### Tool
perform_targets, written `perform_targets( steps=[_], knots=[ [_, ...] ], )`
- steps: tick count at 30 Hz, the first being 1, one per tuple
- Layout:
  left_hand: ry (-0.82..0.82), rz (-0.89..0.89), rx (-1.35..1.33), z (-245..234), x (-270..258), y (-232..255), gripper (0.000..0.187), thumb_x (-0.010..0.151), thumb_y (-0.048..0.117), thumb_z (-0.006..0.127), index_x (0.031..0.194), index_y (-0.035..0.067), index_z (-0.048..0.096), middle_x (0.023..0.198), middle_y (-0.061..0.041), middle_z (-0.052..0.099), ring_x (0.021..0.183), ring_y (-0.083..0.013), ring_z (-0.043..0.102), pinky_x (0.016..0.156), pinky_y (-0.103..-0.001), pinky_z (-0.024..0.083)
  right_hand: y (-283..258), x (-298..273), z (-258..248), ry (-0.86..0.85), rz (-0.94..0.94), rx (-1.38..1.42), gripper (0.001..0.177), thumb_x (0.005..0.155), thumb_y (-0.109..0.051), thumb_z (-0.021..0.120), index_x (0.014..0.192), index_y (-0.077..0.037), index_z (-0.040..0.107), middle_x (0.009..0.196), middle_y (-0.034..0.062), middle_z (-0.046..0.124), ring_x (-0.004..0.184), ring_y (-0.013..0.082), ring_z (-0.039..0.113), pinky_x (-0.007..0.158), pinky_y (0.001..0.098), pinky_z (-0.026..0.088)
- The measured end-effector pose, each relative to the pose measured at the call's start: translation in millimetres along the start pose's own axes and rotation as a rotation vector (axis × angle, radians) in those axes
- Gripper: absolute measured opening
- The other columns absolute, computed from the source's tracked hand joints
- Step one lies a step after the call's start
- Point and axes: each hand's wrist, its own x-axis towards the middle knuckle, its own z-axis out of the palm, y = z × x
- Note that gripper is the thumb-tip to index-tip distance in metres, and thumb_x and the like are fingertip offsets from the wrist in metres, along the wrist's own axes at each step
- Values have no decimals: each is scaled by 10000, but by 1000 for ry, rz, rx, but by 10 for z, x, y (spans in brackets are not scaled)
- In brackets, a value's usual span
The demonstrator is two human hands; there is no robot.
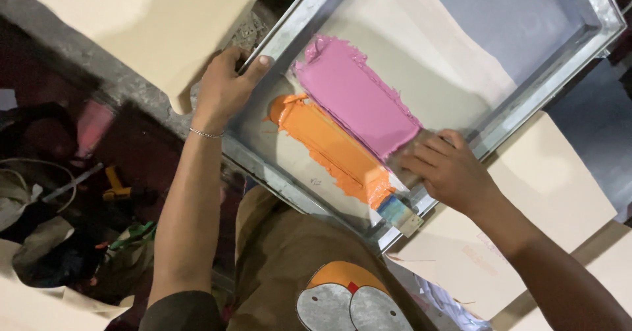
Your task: Screen printing designs onto pink fabric using a manual screen and squeegee with two colors of ink.
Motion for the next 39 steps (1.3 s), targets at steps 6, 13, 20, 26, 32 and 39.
perform_targets(
  steps=[6, 13, 20, 26, 32, 39],
  knots=[
    [-5, -47, 8, -111, -149, 357, 546, 1050, 513, 633, 1177, -17, 673, 1000, -249, 691, 961, -416, 722, 740, -509, 552, 103, -108, -55, -45, 68, 100, 392, 815, -99, 587, 1140, -294, 688, 1018, -69, 662, 1119, 152, 619, 1023, 395, 408],
    [47, -96, 14, -136, -159, 416, 538, 1002, 538, 662, 1150, 23, 700, 970, -207, 699, 952, -388, 730, 754, -492, 559, 124, 1436, -112, 78, -59, 36, 271, 852, -192, 656, 1082, -334, 671, 988, -87, 632, 1054, 163, 612, 988, 382, 435],
    [32, -147, -25, -171, -191, 503, 482, 991, 474, 669, 1094, 5, 706, 996, -234, 700, 1006, -427, 717, 825, -516, 548, 172, 2014, 6, 70, -217, -13, 227, 756, -146, 607, 959, -246, 630, 977, -83, 605, 1022, 159, 559, 969, 386, 360],
    [30, -77, -50, -104, -159, 351, 472, 984, 485, 682, 1075, 22, 707, 946, -213, 694, 940, -413, 718, 771, -517, 547, 42, 1784, -77, -35, -122, -23, 116, 831, -178, 694, 886, -239, 612, 895, -93, 585, 971, 126, 552, 1042, 434, 293],
    [36, -17, -52, -16, -68, 135, 493, 992, 525, 664, 1046, 37, 704, 874, -169, 671, 825, -338, 696, 682, -466, 529, 34, 1435, -113, -77, -51, -49, 103, 879, -253, 706, 870, -253, 604, 864, -101, 577, 962, 119, 559, 1057, 448, 303],
    [33, -22, -64, -41, -142, 250, 452, 1005, 525, 662, 1012, 75, 704, 810, -105, 633, 725, -243, 634, 606, -394, 484, 8, 951, -61, -116, 6, -42, 95, 923, -125, 642, 932, -219, 651, 907, -64, 605, 986, 127, 579, 1053, 480, 309]
  ],
)
